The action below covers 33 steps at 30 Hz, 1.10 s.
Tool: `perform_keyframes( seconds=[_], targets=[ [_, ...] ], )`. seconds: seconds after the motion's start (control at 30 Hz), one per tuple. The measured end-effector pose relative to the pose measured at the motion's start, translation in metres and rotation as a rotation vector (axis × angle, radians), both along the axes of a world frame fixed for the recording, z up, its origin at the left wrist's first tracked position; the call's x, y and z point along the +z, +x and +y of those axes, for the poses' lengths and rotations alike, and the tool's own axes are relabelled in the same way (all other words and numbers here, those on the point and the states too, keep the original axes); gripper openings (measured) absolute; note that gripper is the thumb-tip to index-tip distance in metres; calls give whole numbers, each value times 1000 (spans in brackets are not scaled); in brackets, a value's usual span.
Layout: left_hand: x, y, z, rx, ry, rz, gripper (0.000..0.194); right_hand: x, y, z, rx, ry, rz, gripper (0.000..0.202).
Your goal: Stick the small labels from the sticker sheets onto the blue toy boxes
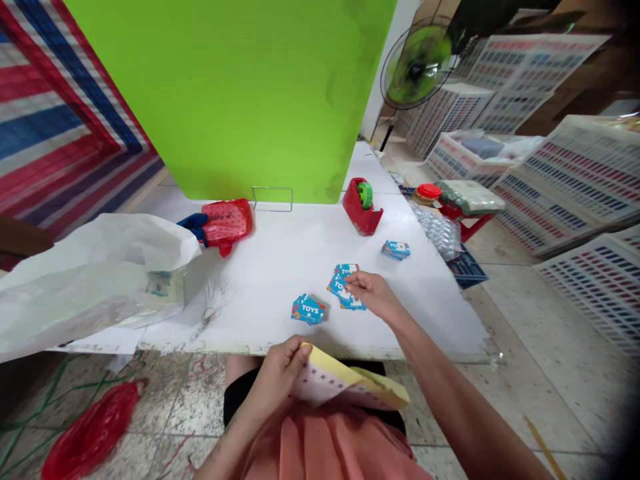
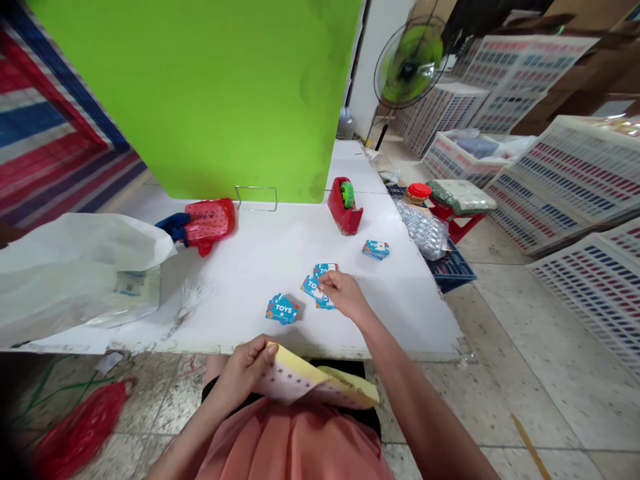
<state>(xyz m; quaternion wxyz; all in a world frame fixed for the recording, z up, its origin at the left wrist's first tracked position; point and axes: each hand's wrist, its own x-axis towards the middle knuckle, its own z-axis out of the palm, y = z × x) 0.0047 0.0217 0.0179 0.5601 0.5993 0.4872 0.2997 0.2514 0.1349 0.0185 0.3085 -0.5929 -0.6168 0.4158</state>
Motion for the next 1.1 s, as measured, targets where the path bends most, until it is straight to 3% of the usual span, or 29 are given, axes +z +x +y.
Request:
perform_keyframes(
  seconds=[0.1,0.2,0.37,0.5,0.6,0.73,0.8,0.87,1.0,1.1],
  targets=[
    [-4,-1,2,71,-37,-62,36,7,13,-7,23,97,-249,25],
    [-3,-2,4,142,-96,-140,36,26,13,-27,67,228,-395,25],
    [2,-14,5,333,-192,-243,35,44,16,-71,298,-73,-235,29],
    [-5,-31,-1,456,-284,-412,32,30,37,-100,270,-270,-29,56],
    [-10,-42,-8,495,-314,-449,31,15,44,-116,165,-401,265,61],
    [-9,-52,-15,514,-341,-332,41,5,35,-129,-48,-327,453,68],
    [-8,-56,-18,558,-331,-310,51,2,28,-131,-114,-272,476,70],
    [-8,-60,-20,581,-258,-283,46,-1,23,-131,-142,-228,465,59],
    [-6,-66,-22,473,-122,-148,28,-4,21,-127,-128,-159,285,24],
    [-3,-67,-22,391,-148,-57,32,-1,19,-125,-30,-158,123,22]
  ],
)
